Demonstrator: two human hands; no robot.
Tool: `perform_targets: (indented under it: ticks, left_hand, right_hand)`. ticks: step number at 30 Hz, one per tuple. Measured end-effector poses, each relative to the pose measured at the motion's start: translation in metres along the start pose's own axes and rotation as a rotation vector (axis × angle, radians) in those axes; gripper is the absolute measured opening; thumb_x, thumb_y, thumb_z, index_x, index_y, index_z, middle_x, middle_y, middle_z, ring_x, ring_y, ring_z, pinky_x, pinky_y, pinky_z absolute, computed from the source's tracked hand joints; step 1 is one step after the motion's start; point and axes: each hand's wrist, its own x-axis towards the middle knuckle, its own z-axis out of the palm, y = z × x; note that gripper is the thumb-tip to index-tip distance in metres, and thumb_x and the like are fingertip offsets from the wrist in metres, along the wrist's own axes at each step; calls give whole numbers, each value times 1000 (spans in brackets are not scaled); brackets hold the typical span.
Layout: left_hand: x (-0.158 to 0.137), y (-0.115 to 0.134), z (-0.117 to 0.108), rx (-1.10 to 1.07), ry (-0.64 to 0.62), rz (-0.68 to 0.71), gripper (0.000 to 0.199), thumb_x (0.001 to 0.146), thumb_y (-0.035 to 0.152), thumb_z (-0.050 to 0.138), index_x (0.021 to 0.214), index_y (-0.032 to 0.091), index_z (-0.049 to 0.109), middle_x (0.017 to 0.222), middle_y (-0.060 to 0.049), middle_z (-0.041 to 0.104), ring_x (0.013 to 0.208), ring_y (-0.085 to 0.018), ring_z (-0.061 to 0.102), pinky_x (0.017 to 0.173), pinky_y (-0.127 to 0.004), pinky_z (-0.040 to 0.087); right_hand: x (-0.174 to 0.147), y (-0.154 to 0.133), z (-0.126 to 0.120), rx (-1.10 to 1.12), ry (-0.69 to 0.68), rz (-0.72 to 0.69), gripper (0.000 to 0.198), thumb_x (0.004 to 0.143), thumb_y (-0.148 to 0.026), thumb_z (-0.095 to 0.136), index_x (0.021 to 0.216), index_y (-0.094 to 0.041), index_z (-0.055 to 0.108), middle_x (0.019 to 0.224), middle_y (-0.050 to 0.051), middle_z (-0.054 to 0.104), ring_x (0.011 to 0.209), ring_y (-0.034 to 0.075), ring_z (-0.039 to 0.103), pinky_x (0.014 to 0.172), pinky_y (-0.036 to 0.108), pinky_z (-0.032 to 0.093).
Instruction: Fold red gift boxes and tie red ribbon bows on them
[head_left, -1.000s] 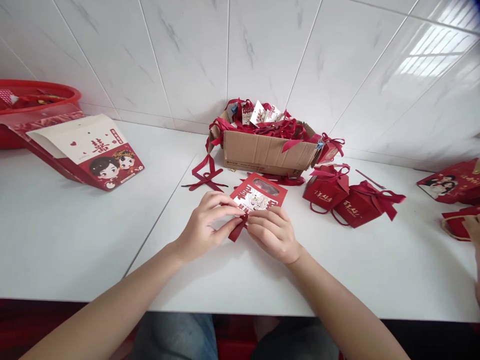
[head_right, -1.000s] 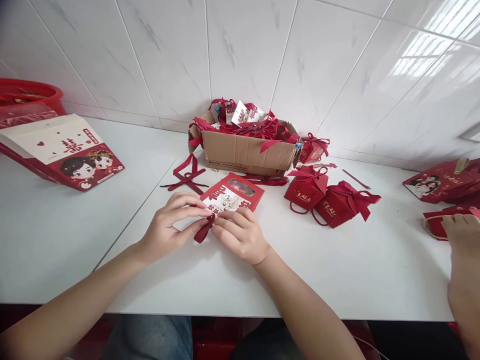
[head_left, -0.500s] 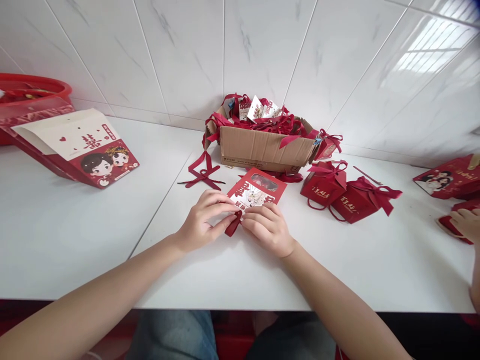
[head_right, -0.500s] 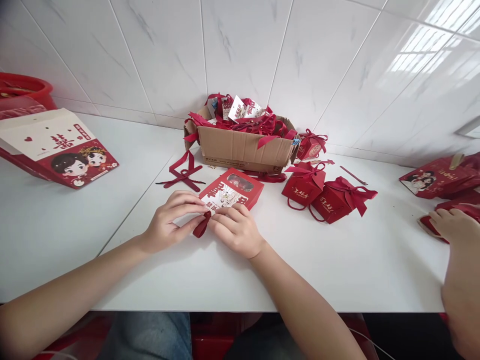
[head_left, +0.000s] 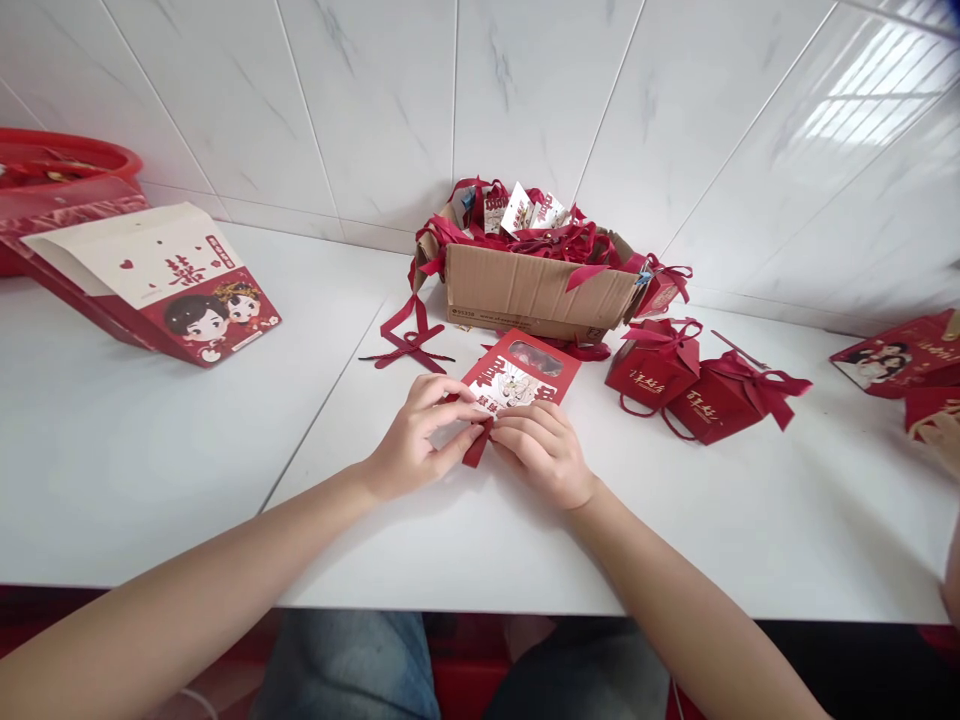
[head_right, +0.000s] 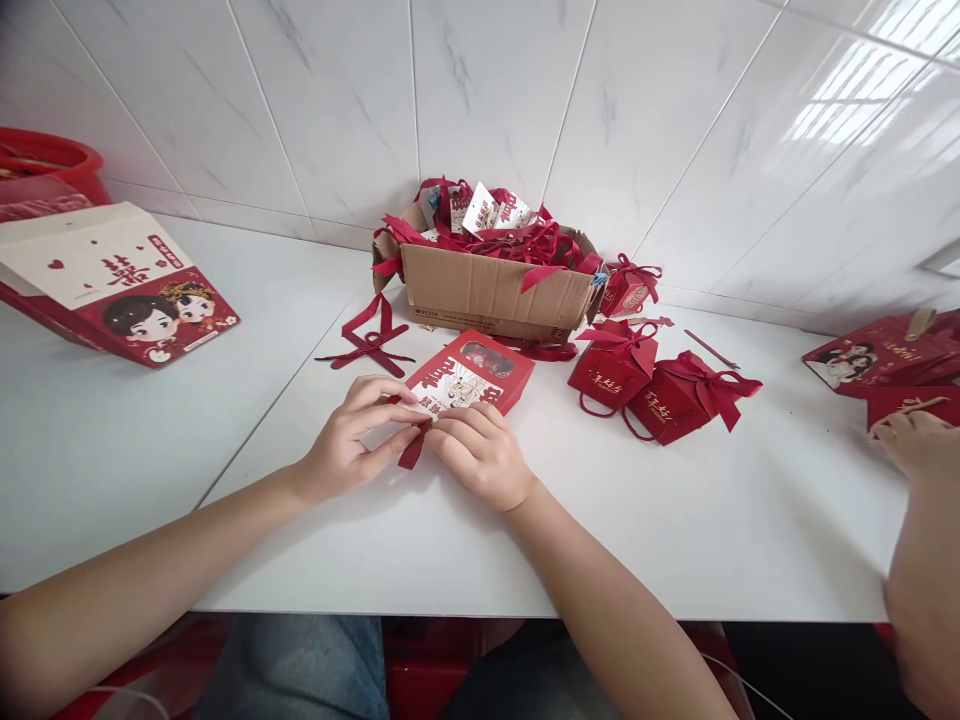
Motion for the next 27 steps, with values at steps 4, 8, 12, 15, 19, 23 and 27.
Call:
perform_targets:
  ticks: [4, 8, 12, 15, 19, 23, 27]
  left_hand:
    - [-1, 1, -2, -25, -14, 31, 21, 83, 26, 64, 103, 22, 68, 110, -9, 58, 107, -22, 53, 97, -43, 47]
    - [-2, 1, -2, -22, -51, 73, 49, 69, 43, 78, 111, 22, 64, 117, -11, 54, 111, -27, 50, 99, -47, 46]
    - [-2, 4, 0, 2, -14, 36, 35, 76, 35, 73, 108, 23, 66, 117, -11, 57, 111, -26, 51, 95, -45, 49]
    - [-2, 9, 3, -4, 31, 10, 25, 83, 26, 66, 107, 21, 68, 123, -12, 57, 115, -26, 51, 98, -46, 47]
    - [-3, 16, 6, -53, 54, -142, 21, 87, 28, 60, 103, 20, 70, 133, -11, 56, 121, -26, 48, 102, -48, 45]
    - [-5, 19, 8, -105, 56, -284, 23, 89, 36, 58, 103, 23, 71, 141, -7, 52, 128, -27, 43, 110, -52, 37]
    - [-5, 20, 9, -154, 47, -375, 28, 89, 41, 57, 104, 24, 72, 147, -6, 46, 136, -29, 35, 114, -54, 32]
  right_hand:
    - [1, 0, 0, 55, 47, 81, 21, 85, -7, 60, 103, -18, 55, 87, 6, 71, 88, 16, 67, 76, 30, 53]
    - [3, 0, 0, 67, 114, 142, 21, 82, -10, 64, 100, -19, 57, 87, 7, 70, 87, 18, 67, 74, 33, 54]
    - [4, 0, 0, 49, 105, 177, 12, 82, -15, 65, 92, -21, 62, 85, 5, 69, 85, 18, 66, 76, 34, 53]
    - [6, 0, 1, 29, 92, 171, 9, 83, -17, 66, 91, -20, 64, 84, 5, 69, 84, 18, 66, 75, 34, 52]
    - [7, 0, 1, 24, 110, 156, 10, 83, -15, 66, 92, -20, 64, 84, 5, 69, 84, 18, 66, 74, 34, 52]
    - [5, 1, 2, 47, 108, 165, 12, 84, -16, 65, 96, -20, 66, 85, 5, 69, 86, 18, 66, 75, 34, 52]
    - [3, 3, 3, 38, 87, 158, 14, 85, -16, 64, 97, -20, 67, 87, 6, 68, 87, 18, 65, 77, 35, 51]
